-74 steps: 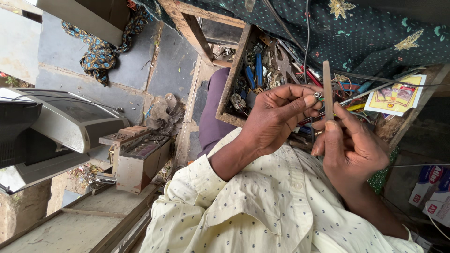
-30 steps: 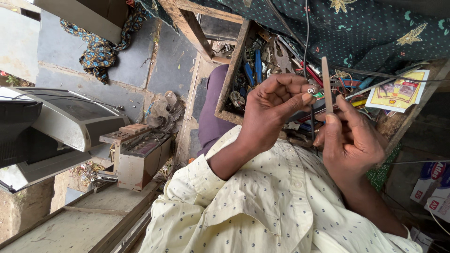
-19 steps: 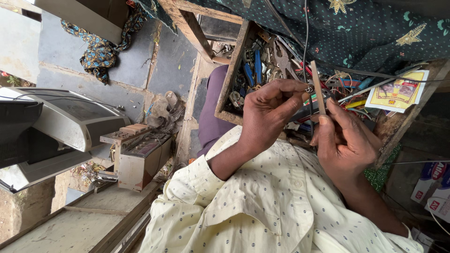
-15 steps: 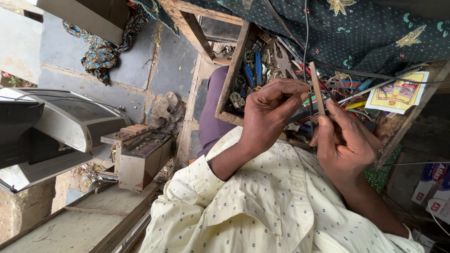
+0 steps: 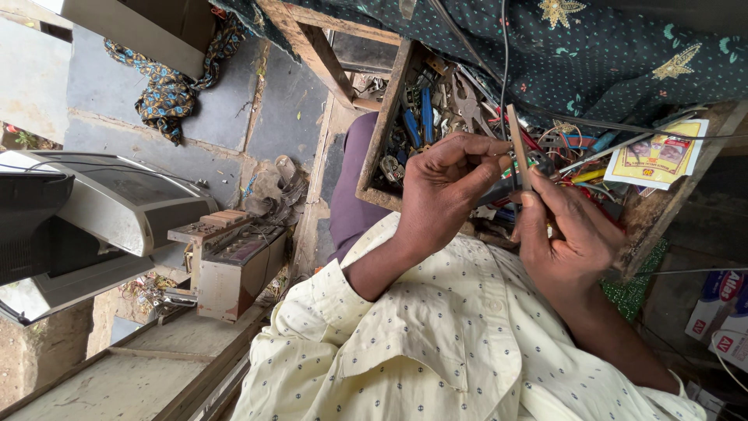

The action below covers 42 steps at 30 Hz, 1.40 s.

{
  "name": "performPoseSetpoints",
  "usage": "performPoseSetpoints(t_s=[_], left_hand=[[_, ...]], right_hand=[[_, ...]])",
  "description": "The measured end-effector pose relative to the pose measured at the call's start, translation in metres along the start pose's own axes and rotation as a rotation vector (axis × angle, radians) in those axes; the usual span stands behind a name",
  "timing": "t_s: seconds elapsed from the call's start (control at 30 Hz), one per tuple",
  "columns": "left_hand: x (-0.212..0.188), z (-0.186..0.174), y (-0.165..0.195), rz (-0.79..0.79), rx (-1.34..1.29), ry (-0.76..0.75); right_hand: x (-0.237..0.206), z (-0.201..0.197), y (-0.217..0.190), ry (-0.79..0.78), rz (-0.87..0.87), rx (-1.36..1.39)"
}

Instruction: The person repairs a TV remote control at a cluttered workbench. They file a small component, pry open the remote's casing, remove and reposition the internal circuit board and battery contacts, then press the housing back together and test the buttons.

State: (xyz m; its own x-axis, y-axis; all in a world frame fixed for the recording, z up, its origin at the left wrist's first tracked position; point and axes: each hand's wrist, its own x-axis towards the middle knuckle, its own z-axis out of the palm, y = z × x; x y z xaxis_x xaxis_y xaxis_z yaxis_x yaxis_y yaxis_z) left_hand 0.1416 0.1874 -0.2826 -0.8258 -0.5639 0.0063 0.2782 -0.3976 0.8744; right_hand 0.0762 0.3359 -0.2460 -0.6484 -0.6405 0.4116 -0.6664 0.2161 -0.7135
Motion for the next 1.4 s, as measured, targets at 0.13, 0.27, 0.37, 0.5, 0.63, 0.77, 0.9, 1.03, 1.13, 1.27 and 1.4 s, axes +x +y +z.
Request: performPoseSetpoints(t_s=[0.13, 0.27, 0.37, 0.5, 0.63, 0.77, 0.9, 1.03, 1.13, 1.27, 1.4], left_hand=[[-0.002, 0.001, -0.008, 0.028, -0.005, 0.008], [-0.004, 0.002, -0.014, 0.008, -0.005, 0.007], [-0.005, 0.001, -0.017, -0.01, -0.034, 0.016], [-0.007, -0.002, -0.025, -0.03, -0.129, 0.036], [-0.013, -0.007, -0.038, -0.004, -0.117, 0.031], [-0.015, -0.013, -0.041, -0.018, -0.104, 0.032], [-0.02, -0.014, -0.038, -0.07, -0.122, 0.001], [-0.017, -0.023, -0.037, 0.041, -0.12, -0.002], [-0.019, -0.024, -0.036, 0.102, 0.056, -0.019], [-0.024, -0.024, -0.034, 0.042, 0.005, -0.014], [-0.023, -0.026, -0.033, 0.003, -0.184, -0.02]], right_hand=[[-0.007, 0.001, 0.009, 0.005, -0.041, -0.012], [-0.012, 0.001, 0.015, 0.001, -0.022, -0.006], [-0.015, 0.003, 0.017, -0.003, -0.038, -0.004], [-0.019, 0.008, 0.021, 0.002, -0.139, -0.076], [-0.025, 0.014, 0.028, -0.001, -0.133, -0.098], [-0.027, 0.017, 0.027, 0.003, -0.19, -0.14], [-0.024, 0.021, 0.026, 0.016, -0.23, -0.167], [-0.026, 0.027, 0.019, 0.016, -0.217, -0.25], [-0.027, 0.029, 0.017, 0.022, -0.276, -0.254], [-0.027, 0.031, 0.018, 0.042, -0.287, -0.204], [-0.03, 0.037, 0.017, 0.05, -0.276, -0.224]])
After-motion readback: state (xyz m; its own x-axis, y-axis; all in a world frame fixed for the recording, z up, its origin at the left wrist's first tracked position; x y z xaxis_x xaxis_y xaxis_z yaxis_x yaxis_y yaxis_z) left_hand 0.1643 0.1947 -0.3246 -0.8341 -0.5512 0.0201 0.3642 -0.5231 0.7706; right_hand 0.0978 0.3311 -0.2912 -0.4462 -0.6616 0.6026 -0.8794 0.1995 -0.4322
